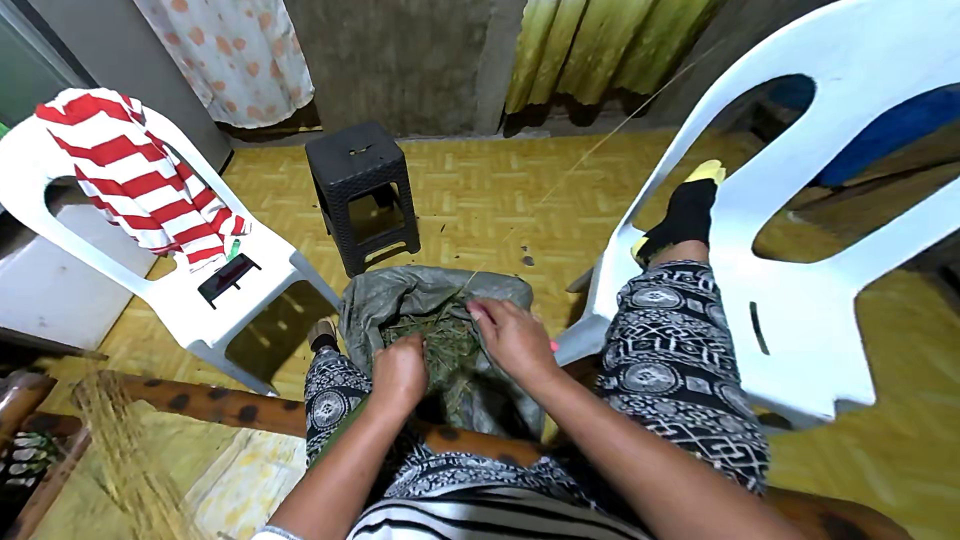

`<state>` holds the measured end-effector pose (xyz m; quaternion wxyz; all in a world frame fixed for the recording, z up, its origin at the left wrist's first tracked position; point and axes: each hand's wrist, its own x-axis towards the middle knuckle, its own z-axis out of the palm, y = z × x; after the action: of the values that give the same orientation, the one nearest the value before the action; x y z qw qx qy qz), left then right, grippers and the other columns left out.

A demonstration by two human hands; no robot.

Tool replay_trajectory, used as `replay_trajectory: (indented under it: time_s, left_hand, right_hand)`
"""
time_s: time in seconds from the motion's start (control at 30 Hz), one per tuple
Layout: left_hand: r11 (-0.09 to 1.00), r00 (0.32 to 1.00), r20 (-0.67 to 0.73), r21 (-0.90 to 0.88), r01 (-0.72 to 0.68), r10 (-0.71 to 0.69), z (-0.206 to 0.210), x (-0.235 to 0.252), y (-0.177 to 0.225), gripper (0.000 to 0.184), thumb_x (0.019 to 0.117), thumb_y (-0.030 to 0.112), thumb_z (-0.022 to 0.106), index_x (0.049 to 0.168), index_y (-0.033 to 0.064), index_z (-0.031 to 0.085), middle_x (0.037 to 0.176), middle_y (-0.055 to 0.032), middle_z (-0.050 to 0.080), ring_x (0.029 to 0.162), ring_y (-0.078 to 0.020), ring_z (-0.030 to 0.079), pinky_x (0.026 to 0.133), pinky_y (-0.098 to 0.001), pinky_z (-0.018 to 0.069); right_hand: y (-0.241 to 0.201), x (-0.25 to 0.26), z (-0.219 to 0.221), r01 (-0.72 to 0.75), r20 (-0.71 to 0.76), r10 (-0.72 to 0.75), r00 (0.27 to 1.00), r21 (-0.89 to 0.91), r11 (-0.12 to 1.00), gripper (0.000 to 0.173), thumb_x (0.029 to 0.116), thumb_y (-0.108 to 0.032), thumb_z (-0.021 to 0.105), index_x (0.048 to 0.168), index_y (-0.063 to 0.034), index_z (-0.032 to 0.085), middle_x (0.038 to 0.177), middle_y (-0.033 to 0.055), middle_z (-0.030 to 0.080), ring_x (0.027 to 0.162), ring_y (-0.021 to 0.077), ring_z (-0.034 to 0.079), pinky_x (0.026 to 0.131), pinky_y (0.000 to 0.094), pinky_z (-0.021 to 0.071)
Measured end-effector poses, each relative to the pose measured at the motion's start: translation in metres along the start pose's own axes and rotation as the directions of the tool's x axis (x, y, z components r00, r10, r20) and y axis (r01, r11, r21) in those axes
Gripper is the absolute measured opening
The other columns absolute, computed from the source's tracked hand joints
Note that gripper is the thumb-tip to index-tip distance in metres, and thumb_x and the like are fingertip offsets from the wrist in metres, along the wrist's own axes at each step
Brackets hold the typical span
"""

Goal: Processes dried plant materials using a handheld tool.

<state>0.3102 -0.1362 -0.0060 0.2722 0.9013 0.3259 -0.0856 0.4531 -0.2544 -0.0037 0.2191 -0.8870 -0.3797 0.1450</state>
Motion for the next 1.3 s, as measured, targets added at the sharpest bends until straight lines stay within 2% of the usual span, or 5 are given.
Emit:
replay_trajectory:
  time_s: [0.17,0.57,0.77,1.07,1.3]
  left_hand:
    - [0.997,1.000,-0.006,-0.076,-0.020,0.020,0.002,0.003,0.001,0.040,0.1113,0.022,0.040,0.134,-0.0013,0.063,0.127,-0.0216,0.068,0.120,-0.0352,0.066,0.105,-0.0531,0.0482]
    - [0.995,0.999,0.045,-0.102,-0.007,0.011,0.000,-0.002,-0.001,0.041,0.1121,0.024,0.038,0.132,-0.0004,0.064,0.123,-0.0214,0.069,0.116,-0.0353,0.067,0.102,-0.0542,0.0493]
    - [0.995,1.000,0.023,-0.101,-0.016,0.018,-0.001,-0.007,-0.006,0.040,0.1115,0.023,0.040,0.132,-0.0002,0.064,0.123,-0.0215,0.069,0.115,-0.0356,0.067,0.102,-0.0539,0.0493]
    - [1.000,1.000,-0.004,0.009,-0.004,0.004,0.003,-0.001,0.000,0.040,0.1110,0.022,0.040,0.139,0.0030,0.061,0.131,-0.0185,0.067,0.124,-0.0334,0.064,0.107,-0.0546,0.0456]
    - [0.994,0.996,-0.083,0.101,-0.034,0.043,0.012,-0.005,-0.001,0.037,0.1071,0.015,0.045,0.137,0.0030,0.063,0.124,-0.0194,0.070,0.118,-0.0358,0.067,0.102,-0.0551,0.0482]
  right_hand:
    - [-0.011,-0.014,0.013,0.050,0.076,-0.059,0.995,0.115,0.992,0.043,0.1112,-0.032,0.042,0.139,-0.0063,0.063,0.130,0.0186,0.068,0.123,0.0370,0.063,0.107,0.0581,0.0443]
    - [0.008,0.005,0.014,0.116,-0.111,-0.134,0.985,-0.153,0.981,0.037,0.1087,-0.028,0.049,0.131,-0.0066,0.068,0.118,0.0218,0.071,0.113,0.0433,0.065,0.100,0.0621,0.0444]
    - [0.020,0.022,-0.007,-0.035,-0.201,0.021,0.979,-0.064,0.997,0.037,0.1090,-0.026,0.050,0.134,-0.0029,0.065,0.124,0.0259,0.068,0.120,0.0457,0.062,0.102,0.0664,0.0414]
    - [-0.013,-0.005,-0.006,0.102,0.155,-0.088,0.984,-0.084,0.991,0.044,0.1117,-0.034,0.041,0.138,-0.0082,0.065,0.132,0.0185,0.068,0.126,0.0376,0.062,0.108,0.0595,0.0425]
    - [-0.004,0.004,0.003,0.105,0.070,-0.090,0.994,-0.265,0.958,0.042,0.1111,-0.032,0.042,0.135,-0.0059,0.066,0.123,0.0220,0.070,0.118,0.0409,0.064,0.101,0.0600,0.0442]
